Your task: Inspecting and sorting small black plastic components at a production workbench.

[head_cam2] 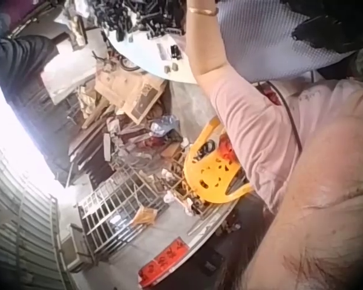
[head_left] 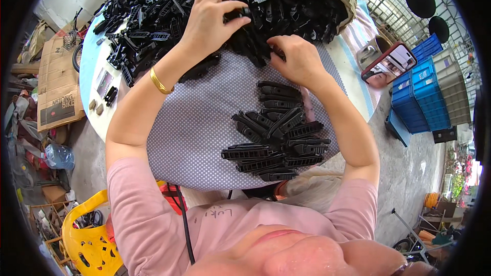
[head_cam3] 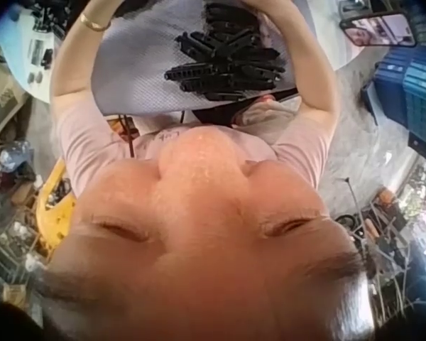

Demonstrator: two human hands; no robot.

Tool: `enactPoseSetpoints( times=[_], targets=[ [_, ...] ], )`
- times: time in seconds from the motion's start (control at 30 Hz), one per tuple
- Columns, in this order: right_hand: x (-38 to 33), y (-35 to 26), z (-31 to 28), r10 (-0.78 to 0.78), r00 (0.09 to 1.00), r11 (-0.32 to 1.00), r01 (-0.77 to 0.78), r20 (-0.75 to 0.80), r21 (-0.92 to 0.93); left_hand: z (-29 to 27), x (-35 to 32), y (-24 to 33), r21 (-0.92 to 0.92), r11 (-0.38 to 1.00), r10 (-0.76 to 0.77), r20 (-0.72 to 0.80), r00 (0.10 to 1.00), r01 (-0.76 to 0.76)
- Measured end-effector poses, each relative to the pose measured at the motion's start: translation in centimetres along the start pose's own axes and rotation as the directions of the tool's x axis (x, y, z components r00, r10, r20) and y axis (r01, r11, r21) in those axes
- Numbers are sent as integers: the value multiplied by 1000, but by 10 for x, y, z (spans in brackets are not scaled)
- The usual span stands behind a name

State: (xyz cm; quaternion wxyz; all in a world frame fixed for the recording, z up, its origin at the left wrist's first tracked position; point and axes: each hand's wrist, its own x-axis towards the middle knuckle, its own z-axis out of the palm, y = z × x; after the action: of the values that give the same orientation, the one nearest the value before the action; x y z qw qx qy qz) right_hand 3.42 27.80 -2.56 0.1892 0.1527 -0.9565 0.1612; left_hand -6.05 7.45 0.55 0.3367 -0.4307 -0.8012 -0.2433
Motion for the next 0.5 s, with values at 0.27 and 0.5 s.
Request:
enactPoseSetpoints(
  times=[0.27, 0.5],
  targets=[
    [5, 2, -2, -163, 950, 985, 172, -267, 13, -2, 4, 4, -704, 410, -488, 368, 791, 580],
    [6, -19, 13, -138, 983, 990, 141, -118, 21, 5, 1, 3, -744, 238, -467, 477, 745, 625]
  ],
)
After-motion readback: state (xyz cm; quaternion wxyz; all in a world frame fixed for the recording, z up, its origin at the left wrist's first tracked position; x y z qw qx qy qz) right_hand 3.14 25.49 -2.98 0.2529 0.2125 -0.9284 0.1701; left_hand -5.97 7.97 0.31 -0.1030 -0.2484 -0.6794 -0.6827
